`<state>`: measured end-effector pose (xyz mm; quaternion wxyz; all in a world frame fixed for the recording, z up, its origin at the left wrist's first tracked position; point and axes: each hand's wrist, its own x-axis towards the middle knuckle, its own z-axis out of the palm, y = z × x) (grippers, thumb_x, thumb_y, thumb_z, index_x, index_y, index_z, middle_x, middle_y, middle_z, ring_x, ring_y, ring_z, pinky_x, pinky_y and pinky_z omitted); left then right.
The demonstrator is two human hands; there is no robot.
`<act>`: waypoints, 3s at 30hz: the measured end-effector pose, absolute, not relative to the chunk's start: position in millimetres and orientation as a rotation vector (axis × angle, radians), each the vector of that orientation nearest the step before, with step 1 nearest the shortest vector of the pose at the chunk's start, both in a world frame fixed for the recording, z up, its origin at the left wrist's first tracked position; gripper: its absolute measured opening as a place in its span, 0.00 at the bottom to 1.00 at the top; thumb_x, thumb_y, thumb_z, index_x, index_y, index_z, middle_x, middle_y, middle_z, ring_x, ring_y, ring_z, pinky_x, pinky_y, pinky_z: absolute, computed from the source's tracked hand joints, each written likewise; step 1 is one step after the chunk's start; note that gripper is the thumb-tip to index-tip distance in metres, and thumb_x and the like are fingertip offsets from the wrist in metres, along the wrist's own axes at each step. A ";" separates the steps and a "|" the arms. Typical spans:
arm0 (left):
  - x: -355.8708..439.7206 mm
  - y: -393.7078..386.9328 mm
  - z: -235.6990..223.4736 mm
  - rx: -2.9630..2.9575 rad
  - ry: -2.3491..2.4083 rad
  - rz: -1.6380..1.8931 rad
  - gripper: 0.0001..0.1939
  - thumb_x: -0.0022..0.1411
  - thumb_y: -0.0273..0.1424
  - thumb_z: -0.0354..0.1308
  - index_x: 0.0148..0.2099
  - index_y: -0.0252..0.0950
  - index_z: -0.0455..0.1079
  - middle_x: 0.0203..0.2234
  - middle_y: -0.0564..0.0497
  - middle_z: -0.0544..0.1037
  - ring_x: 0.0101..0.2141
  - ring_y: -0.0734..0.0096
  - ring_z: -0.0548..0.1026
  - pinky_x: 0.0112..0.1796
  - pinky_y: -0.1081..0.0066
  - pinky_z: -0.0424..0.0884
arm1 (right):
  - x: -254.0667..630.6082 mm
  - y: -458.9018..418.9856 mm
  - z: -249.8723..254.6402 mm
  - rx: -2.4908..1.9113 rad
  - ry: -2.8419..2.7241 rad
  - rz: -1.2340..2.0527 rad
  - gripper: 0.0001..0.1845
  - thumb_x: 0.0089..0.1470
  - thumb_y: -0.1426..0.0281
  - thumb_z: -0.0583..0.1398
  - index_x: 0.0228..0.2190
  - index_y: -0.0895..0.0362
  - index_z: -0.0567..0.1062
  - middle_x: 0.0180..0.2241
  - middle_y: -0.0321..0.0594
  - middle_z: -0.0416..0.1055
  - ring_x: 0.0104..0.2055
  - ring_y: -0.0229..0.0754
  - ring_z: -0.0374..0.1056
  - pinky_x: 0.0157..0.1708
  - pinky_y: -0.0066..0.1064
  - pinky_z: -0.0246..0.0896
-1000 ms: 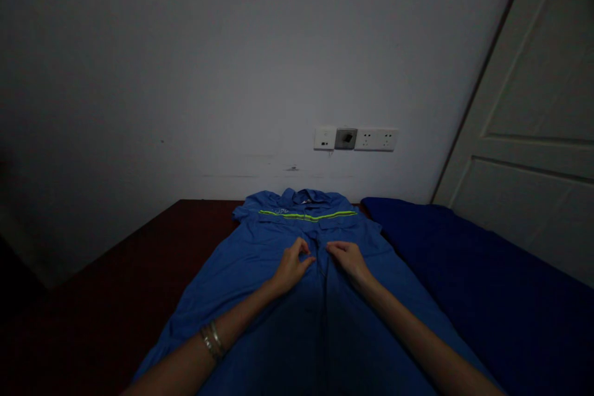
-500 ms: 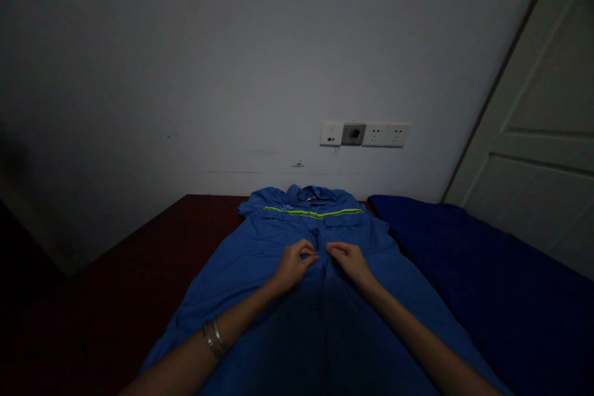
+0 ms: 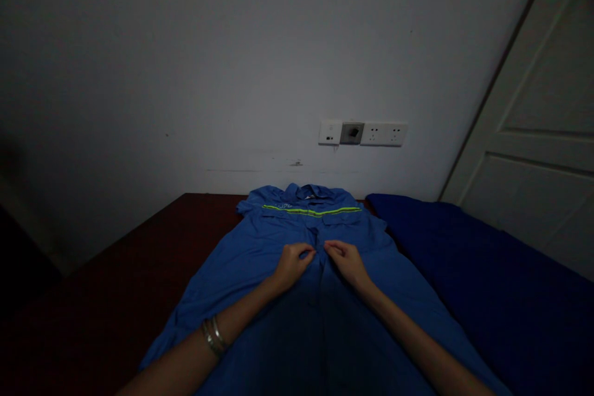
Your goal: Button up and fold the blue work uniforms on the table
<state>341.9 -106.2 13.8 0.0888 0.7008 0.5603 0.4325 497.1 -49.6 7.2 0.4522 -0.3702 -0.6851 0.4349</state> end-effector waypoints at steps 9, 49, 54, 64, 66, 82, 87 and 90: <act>344.8 -107.6 16.0 1.980 1.643 1.291 0.08 0.52 0.24 0.54 0.33 0.35 0.75 0.30 0.50 0.80 0.33 0.69 0.76 0.38 0.73 0.69 | 495.6 -53.5 5.8 -0.880 -1.657 1.150 0.21 0.42 0.57 0.58 0.31 0.62 0.78 0.30 0.47 0.76 0.34 0.47 0.71 0.36 0.34 0.64; 344.8 -107.8 16.6 1.975 1.621 1.344 0.09 0.55 0.26 0.54 0.34 0.35 0.76 0.31 0.51 0.80 0.33 0.70 0.76 0.38 0.73 0.69 | 496.1 -50.2 4.1 -0.868 -1.626 1.256 0.15 0.33 0.68 0.55 0.26 0.58 0.77 0.22 0.38 0.73 0.26 0.41 0.68 0.28 0.31 0.63; 343.4 -105.3 13.1 1.961 1.601 1.356 0.09 0.55 0.26 0.54 0.34 0.35 0.76 0.30 0.51 0.80 0.33 0.69 0.76 0.38 0.73 0.69 | 496.5 -50.0 2.6 -0.857 -1.685 1.228 0.15 0.35 0.66 0.57 0.28 0.59 0.77 0.24 0.39 0.75 0.27 0.41 0.69 0.29 0.32 0.64; 342.7 -104.7 13.4 1.930 1.568 1.386 0.08 0.55 0.27 0.54 0.34 0.34 0.75 0.31 0.50 0.80 0.33 0.69 0.76 0.39 0.72 0.69 | 490.9 -51.1 -3.0 -0.712 -1.709 1.070 0.14 0.43 0.67 0.58 0.33 0.59 0.76 0.31 0.43 0.75 0.30 0.41 0.70 0.33 0.33 0.65; 342.7 -104.9 13.8 1.927 1.571 1.376 0.08 0.55 0.27 0.54 0.34 0.35 0.75 0.31 0.50 0.80 0.34 0.69 0.76 0.39 0.71 0.69 | 491.0 -52.2 -1.6 -0.700 -1.752 0.995 0.15 0.45 0.68 0.57 0.37 0.59 0.75 0.32 0.42 0.74 0.32 0.40 0.70 0.35 0.32 0.65; 342.8 -103.7 11.4 1.848 1.452 1.407 0.04 0.55 0.26 0.52 0.30 0.36 0.58 0.18 0.60 0.67 0.21 0.77 0.68 0.26 0.77 0.59 | 499.6 -46.2 -0.2 -0.571 -2.084 0.480 0.26 0.51 0.75 0.54 0.53 0.52 0.62 0.35 0.40 0.71 0.44 0.44 0.65 0.47 0.41 0.59; 342.4 -102.6 10.1 1.816 1.466 1.412 0.03 0.55 0.26 0.50 0.34 0.36 0.59 0.17 0.60 0.68 0.21 0.77 0.67 0.27 0.77 0.59 | 500.9 -51.2 3.6 -0.595 -2.137 0.338 0.24 0.52 0.75 0.53 0.51 0.52 0.64 0.37 0.42 0.69 0.42 0.44 0.65 0.45 0.41 0.60; 341.0 -98.8 8.0 1.708 1.504 1.402 0.05 0.54 0.27 0.50 0.36 0.36 0.60 0.15 0.61 0.66 0.18 0.78 0.65 0.24 0.78 0.58 | 500.3 -53.1 3.6 -0.605 -2.169 0.288 0.23 0.53 0.75 0.53 0.51 0.52 0.64 0.36 0.42 0.69 0.42 0.45 0.65 0.45 0.42 0.60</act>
